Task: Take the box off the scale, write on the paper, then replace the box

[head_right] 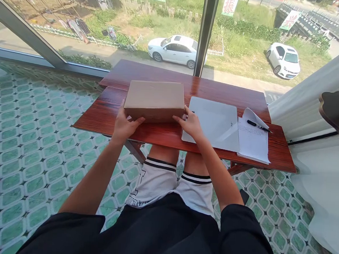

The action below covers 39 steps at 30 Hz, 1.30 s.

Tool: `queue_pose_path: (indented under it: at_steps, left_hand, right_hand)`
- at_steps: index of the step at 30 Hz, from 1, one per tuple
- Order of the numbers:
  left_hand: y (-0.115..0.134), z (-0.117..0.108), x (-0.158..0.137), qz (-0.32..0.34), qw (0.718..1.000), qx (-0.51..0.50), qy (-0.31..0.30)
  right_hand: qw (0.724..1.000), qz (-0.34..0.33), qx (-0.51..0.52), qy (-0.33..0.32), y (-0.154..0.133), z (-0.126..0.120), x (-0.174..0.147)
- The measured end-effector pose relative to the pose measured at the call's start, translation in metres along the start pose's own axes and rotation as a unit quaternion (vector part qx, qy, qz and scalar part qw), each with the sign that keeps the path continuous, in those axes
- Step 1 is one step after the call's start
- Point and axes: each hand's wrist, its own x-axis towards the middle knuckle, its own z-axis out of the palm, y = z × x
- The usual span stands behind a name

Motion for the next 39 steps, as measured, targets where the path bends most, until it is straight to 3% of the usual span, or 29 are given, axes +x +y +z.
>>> queue_pose_path:
  at_steps: [6, 12, 16, 22, 39]
  left_hand:
    - [0.012, -0.005, 0.001, -0.018, 0.999, -0.046, -0.001]
    - [0.013, -0.005, 0.002, -0.003, 1.0, 0.021, 0.009]
    - [0.015, -0.004, 0.001, 0.014, 0.998, 0.055, 0.023]
    - [0.021, -0.003, -0.003, -0.006, 0.986, 0.162, 0.039]
    - [0.033, -0.002, -0.004, -0.001, 0.987, 0.153, 0.058]
  right_hand:
    - [0.997, 0.016, 0.077, 0.028, 0.009, 0.0, 0.004]
    - [0.991, -0.017, 0.132, 0.027, -0.003, 0.012, 0.003]
    - [0.994, -0.003, 0.085, 0.073, -0.007, 0.019, 0.001]
    - [0.996, 0.011, 0.016, 0.087, -0.01, 0.021, 0.0]
    - [0.995, -0.002, -0.024, 0.099, -0.018, 0.014, -0.003]
